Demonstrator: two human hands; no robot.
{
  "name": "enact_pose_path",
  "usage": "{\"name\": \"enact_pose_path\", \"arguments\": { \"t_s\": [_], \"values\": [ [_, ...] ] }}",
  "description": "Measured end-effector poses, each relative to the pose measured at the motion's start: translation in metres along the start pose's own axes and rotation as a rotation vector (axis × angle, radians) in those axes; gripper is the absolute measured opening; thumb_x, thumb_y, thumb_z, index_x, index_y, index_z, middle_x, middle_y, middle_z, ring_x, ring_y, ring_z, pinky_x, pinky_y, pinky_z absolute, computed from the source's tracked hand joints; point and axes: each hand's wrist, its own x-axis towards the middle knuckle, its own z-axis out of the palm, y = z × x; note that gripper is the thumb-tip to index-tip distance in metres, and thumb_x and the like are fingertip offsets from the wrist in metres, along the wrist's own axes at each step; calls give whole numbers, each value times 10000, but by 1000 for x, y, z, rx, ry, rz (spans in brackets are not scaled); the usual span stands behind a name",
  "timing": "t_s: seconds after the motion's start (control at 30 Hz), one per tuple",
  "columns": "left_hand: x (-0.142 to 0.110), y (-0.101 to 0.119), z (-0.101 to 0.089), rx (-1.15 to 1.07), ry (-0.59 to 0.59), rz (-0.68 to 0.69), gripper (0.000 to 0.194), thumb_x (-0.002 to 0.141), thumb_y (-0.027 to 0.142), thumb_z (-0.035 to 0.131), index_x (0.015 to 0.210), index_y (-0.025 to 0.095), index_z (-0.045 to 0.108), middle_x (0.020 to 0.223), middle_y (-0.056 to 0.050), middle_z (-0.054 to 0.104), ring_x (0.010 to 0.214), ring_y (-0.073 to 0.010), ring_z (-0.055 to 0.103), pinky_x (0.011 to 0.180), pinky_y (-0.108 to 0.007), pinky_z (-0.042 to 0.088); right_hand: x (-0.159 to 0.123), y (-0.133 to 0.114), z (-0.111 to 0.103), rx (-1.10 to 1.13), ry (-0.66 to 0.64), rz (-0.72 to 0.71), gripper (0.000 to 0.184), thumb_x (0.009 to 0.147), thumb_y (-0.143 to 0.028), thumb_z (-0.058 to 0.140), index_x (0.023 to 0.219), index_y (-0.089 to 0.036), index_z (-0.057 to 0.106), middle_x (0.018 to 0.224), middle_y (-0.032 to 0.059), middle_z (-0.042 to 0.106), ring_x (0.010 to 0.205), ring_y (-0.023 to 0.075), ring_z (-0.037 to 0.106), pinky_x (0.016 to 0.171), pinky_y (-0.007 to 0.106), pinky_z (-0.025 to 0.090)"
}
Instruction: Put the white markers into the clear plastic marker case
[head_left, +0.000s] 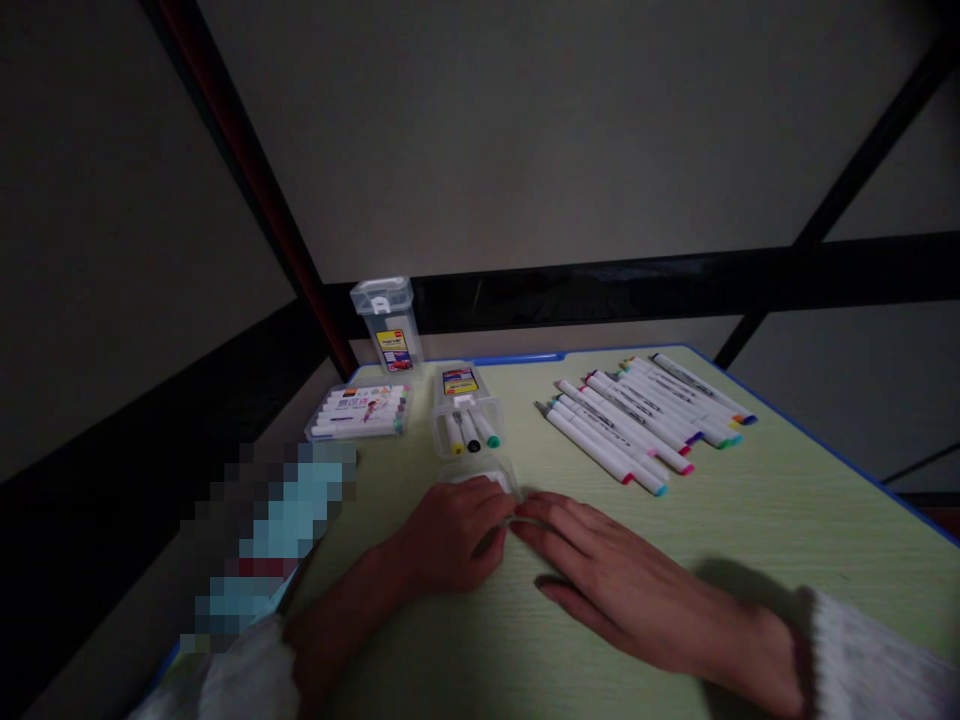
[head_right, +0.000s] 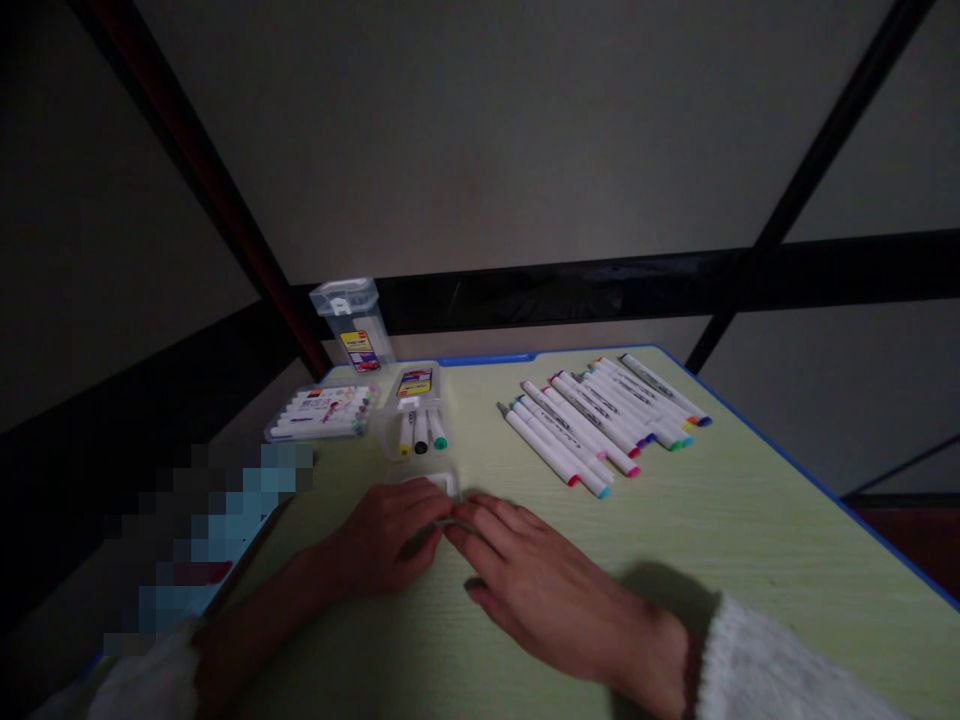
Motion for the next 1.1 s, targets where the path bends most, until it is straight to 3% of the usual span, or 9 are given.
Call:
{"name": "enact_pose_path", "arguments": {
  "t_s": [0.13, 0.37, 0.53, 0.7, 0.87, 1.0, 1.1],
  "values": [
    [1, 0, 0, 10, -55, 18, 153, 823, 141, 404, 878, 138, 547, 817, -59, 601, 761, -179, 546, 654, -272, 444, 0, 0, 0, -17, 31, 8, 431, 835, -178, 492, 1253, -115, 415, 1221, 137, 496, 1182, 257, 410, 988, 436, 385],
    [4, 0, 1, 75, -51, 78, 207, 896, 162, 370, 777, 144, 539, 785, -40, 581, 743, -158, 520, 727, -278, 432, -1, 2, 2, -71, 111, 23, 329, 830, -142, 454, 1146, -54, 485, 1146, 183, 555, 1146, 278, 459, 960, 458, 412],
    [4, 2, 5, 133, -23, 128, 253, 922, 176, 333, 767, 148, 532, 754, -28, 562, 704, -159, 499, 665, -280, 414, -3, 4, 5, -96, 198, 12, 308, 828, -161, 437, 1110, -60, 509, 1112, 178, 586, 1083, 279, 515, 918, 445, 449],
    [5, 6, 5, 140, -87, 124, 243, 933, 189, 326, 824, 154, 540, 754, -22, 549, 694, -156, 488, 642, -272, 395, -2, 3, 3, -115, 213, 2, 221, 842, -142, 396, 1001, -101, 544, 994, 148, 619, 951, 251, 571, 821, 430, 490],
    [4, 8, 3, 97, -131, 124, 186, 919, 169, 356, 956, 151, 537, 850, -26, 581, 782, -165, 509, 721, -281, 403, -1, 17, -1, -158, 248, 150, 227, 857, -138, 344, 921, -126, 561, 821, 104, 598, 762, 224, 570, 651, 385, 498],
    [3, 8, 1, 75, -152, 134, 193, 914, 156, 355, 986, 144, 533, 861, -30, 586, 788, -159, 515, 740, -280, 406, -1, 37, -6, -320, 280, 289, 234, 826, -136, 360, 932, -113, 567, 885, 130, 583, 803, 254, 541, 663, 404, 472],
    [2, 9, 1, 70, -160, 137, 190, 909, 143, 362, 987, 146, 535, 862, -34, 588, 794, -155, 520, 748, -272, 405, -3, 51, -8, -435, 272, 356, 311, 796, -117, 381, 1059, -83, 544, 956, 146, 585, 866, 278, 527, 713, 418, 461]
  ]
}}
